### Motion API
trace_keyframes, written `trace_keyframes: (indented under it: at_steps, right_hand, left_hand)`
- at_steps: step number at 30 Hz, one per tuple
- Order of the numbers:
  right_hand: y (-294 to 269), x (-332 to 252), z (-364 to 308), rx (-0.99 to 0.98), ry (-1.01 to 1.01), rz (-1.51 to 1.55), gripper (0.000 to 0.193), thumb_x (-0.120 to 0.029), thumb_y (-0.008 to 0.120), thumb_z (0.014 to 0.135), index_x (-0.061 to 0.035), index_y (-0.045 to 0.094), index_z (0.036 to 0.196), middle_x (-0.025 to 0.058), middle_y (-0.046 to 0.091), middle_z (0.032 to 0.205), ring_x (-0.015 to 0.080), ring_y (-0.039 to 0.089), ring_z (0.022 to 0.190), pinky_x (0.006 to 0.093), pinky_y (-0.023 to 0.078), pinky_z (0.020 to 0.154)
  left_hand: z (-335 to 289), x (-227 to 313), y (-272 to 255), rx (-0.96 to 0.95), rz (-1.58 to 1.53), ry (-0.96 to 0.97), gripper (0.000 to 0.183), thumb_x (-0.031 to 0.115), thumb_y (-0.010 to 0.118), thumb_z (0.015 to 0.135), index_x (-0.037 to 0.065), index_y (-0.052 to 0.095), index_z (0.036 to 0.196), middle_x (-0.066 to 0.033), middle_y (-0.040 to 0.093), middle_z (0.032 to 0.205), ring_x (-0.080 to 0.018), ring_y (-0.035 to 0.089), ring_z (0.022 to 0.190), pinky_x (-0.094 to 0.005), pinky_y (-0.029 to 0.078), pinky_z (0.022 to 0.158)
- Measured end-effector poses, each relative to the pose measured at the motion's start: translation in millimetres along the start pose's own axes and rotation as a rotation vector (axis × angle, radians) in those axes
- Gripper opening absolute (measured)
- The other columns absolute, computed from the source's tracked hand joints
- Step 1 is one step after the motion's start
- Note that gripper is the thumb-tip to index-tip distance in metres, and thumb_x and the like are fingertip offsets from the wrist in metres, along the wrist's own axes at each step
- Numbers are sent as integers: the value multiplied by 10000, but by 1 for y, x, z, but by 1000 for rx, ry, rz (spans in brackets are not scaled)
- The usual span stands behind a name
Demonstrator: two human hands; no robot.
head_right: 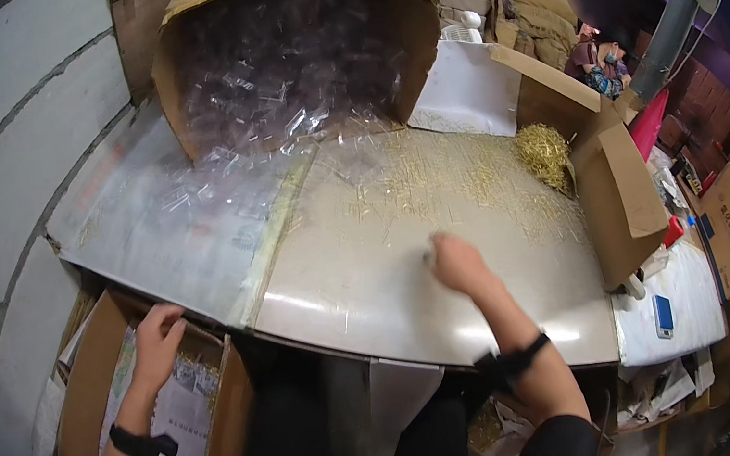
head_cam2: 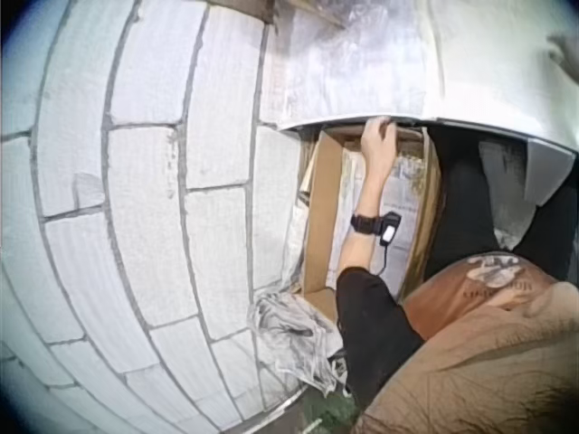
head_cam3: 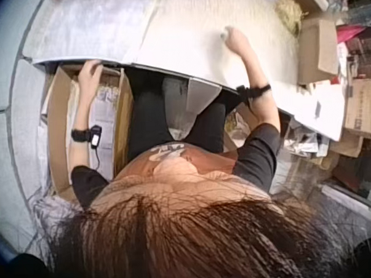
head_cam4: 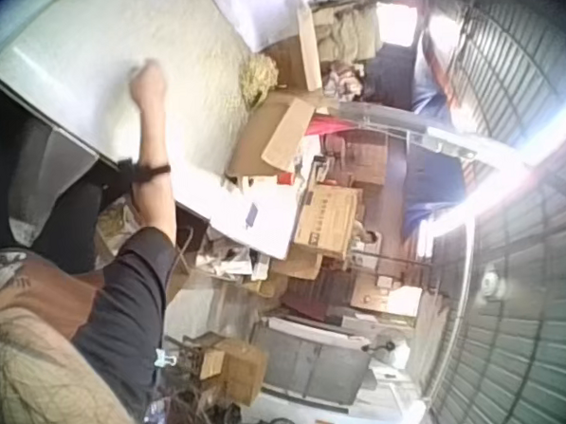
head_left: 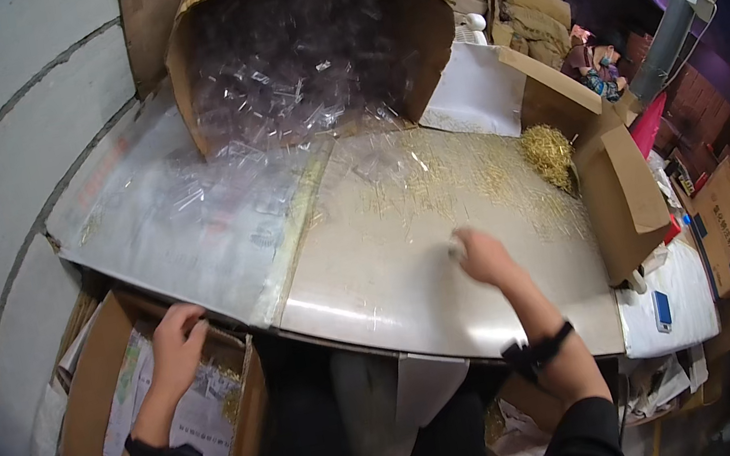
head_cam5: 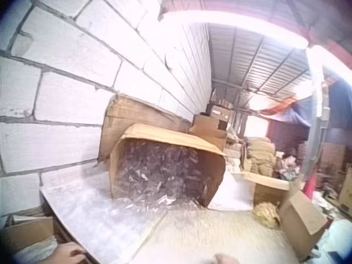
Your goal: Packaging small gold-colored metal clips into plastic bags and cardboard boxes.
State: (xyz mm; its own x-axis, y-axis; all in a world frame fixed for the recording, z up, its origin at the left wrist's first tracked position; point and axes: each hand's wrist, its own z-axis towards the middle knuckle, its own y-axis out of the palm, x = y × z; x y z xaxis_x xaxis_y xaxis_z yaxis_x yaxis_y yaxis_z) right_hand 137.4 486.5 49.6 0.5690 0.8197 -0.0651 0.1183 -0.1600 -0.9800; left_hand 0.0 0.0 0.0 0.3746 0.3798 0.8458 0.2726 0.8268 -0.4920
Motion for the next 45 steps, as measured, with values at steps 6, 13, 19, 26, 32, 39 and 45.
trace_keyframes:
  at_steps: [6, 13, 19, 26, 32, 39, 45]
  right_hand:
    - [-4, 60, 93, 151, 268, 101, 693, -485, 483, 861, -139, 301, 1434, 227, 446, 1349, 391, 414, 1260, 610, 251, 1039]
    - [21, -13, 40, 66, -56, 84, 639, -331, 476, 885, -135, 246, 1449, 210, 197, 1490, 437, 180, 1364, 554, 250, 1069]
    - [77, 11, -46, 175, -143, 129, 647, -232, 473, 850, -68, 248, 1434, 229, 203, 1482, 430, 137, 1379, 488, 185, 1109]
    - [90, -11, -115, 381, -243, 276, 461, -69, 393, 848, 30, 439, 1296, 244, 392, 1376, 384, 321, 1314, 428, 216, 1120]
    - [88, 56, -142, 591, -9, 905, 382, -191, 527, 892, -43, 537, 1244, 189, 505, 1300, 304, 459, 1237, 361, 342, 1043]
    - [85, -49, -109, 353, -153, 281, 587, -403, 428, 937, -84, 311, 1416, 221, 260, 1465, 344, 217, 1373, 422, 198, 1116]
    - [83, -29, -74, 441, 37, 242, 574, -386, 414, 936, -60, 332, 1402, 213, 253, 1471, 349, 190, 1383, 445, 187, 1117]
  left_hand:
    - [143, 75, 123, -183, 364, -54, 377, 348, 621, 821, -24, 628, 882, -197, 644, 825, -330, 626, 775, -406, 476, 706]
    - [218, -68, 163, 149, 529, 328, 208, 189, 614, 711, 36, 481, 760, -127, 507, 654, -278, 516, 573, -424, 421, 517]
    - [170, 20, 186, -117, -374, -231, 119, 57, 503, 707, 28, 453, 811, -104, 560, 740, -185, 497, 375, -262, 349, 277]
    - [-19, 125, 163, -382, -895, -342, 479, 57, 515, 781, 41, 424, 1251, -21, 505, 729, -174, 612, 593, -234, 504, 475]
    - [-122, 70, 120, -386, -865, -598, 351, -90, 466, 724, 17, 487, 1057, -188, 596, 1010, -334, 682, 776, -325, 593, 529]
    - [-180, -10, 194, -658, -980, -842, 227, 115, 510, 916, -11, 485, 1103, -217, 612, 1011, -364, 670, 829, -401, 581, 613]
    - [-175, 24, 247, -934, -1101, -881, 403, 261, 371, 975, -46, 471, 1216, -223, 602, 1077, -400, 645, 912, -423, 563, 740]
